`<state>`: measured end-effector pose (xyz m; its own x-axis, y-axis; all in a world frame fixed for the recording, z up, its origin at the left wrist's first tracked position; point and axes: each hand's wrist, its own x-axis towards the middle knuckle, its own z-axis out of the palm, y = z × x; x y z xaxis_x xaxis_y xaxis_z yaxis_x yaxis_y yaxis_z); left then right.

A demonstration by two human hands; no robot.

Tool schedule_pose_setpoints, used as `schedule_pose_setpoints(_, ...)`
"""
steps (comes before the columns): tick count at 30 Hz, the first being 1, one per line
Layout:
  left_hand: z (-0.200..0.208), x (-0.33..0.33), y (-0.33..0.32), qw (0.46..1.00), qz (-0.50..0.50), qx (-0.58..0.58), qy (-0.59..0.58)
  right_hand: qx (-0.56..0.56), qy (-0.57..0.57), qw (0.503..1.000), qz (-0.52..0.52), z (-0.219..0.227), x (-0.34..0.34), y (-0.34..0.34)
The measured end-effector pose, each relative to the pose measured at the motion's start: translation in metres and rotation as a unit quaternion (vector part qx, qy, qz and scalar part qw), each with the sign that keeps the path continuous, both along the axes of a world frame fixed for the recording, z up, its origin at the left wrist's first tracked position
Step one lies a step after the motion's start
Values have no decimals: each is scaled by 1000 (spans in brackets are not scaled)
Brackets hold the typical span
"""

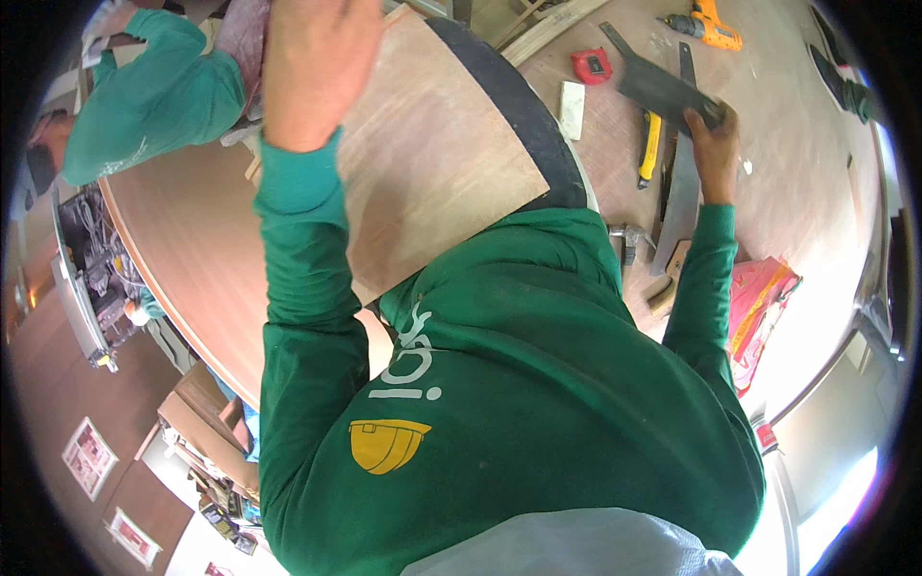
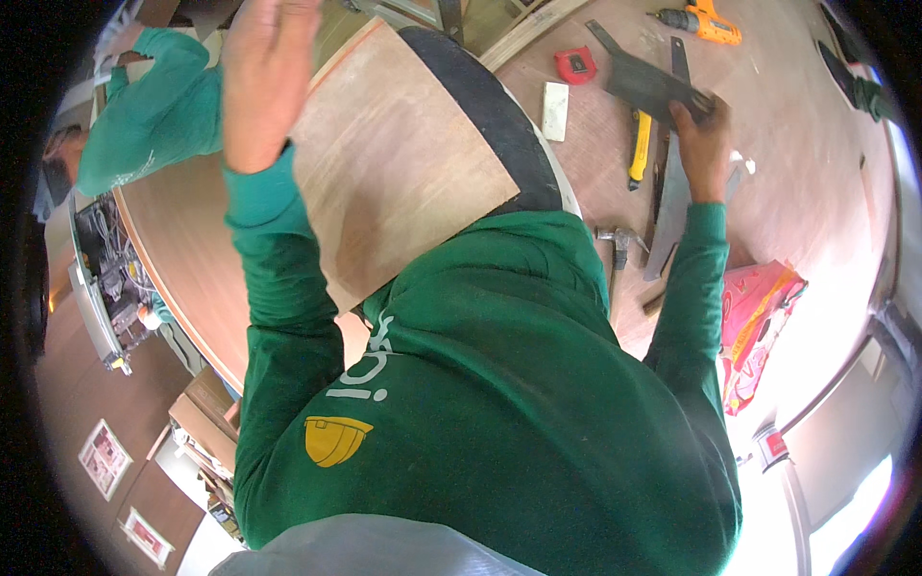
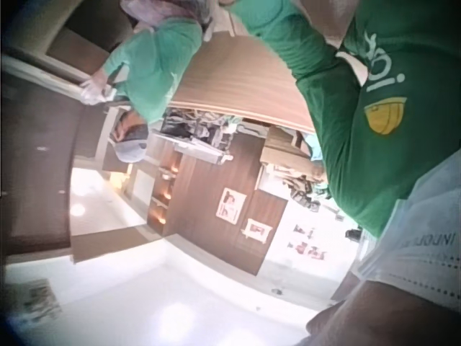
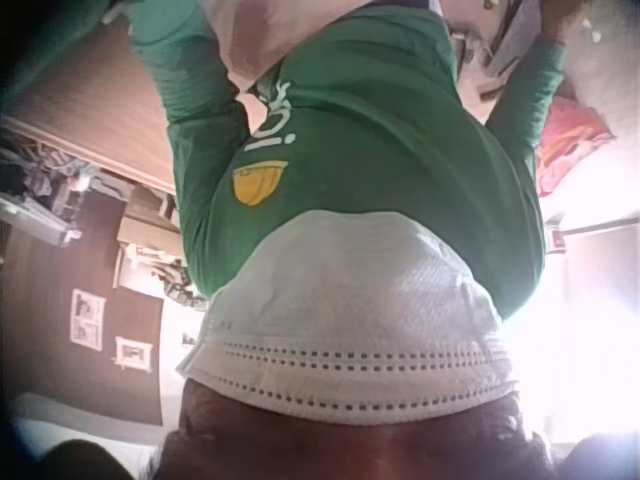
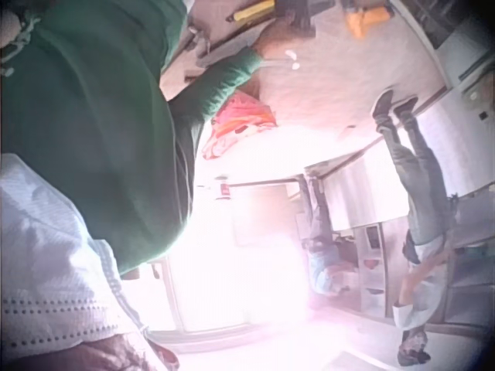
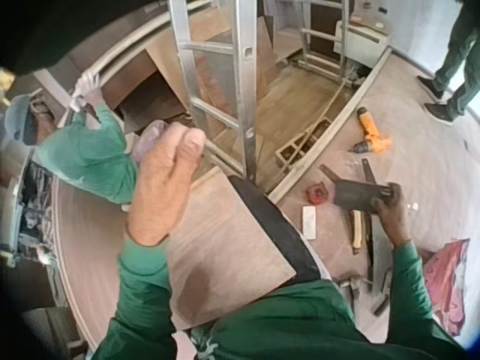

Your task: The person sits on the floor and assembles a wooden frame by attaching thin wooden strips to a larger board. They use a hammer to drive nails into the wood and a hand saw to trim the strips to size. The person repeatedly positions the strips, hammers them into place, and cuts the excess length.

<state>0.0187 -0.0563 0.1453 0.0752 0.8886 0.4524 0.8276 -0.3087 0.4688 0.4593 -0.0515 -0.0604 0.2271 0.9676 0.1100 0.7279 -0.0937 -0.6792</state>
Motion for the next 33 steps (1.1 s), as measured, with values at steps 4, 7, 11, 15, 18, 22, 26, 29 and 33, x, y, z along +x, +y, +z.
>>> schedule_pose_setpoints(4,-19,-64,-11,931,-30,230,283,90,-267,959,-7,14,-14,-29)
schedule_pose_setpoints(7,-24,-73,-28,952,112,-234,-163,-35,14,990,136,46,-78,-60)
schedule_pose_setpoints(11,-57,-156,-76,971,197,-137,13,37,5,948,316,86,-171,-69)
schedule_pose_setpoints(15,-62,-165,-176,889,331,-191,-251,129,0,902,413,98,-238,-25)
schedule_pose_setpoints(18,-66,-149,-236,818,367,-173,-408,211,-72,836,501,96,-306,12)
schedule_pose_setpoints(22,-72,-135,-297,783,420,-169,-426,154,-143,761,614,108,-399,41)
schedule_pose_setpoints(26,-137,-129,-390,827,431,-273,-236,-19,-210,683,699,69,-464,55)
schedule_pose_setpoints(29,-141,-103,-405,739,491,-289,-360,2,-180,701,690,55,-463,71)
schedule_pose_setpoints(33,-128,-106,-397,714,493,-216,-447,60,-128,809,570,138,-421,89)
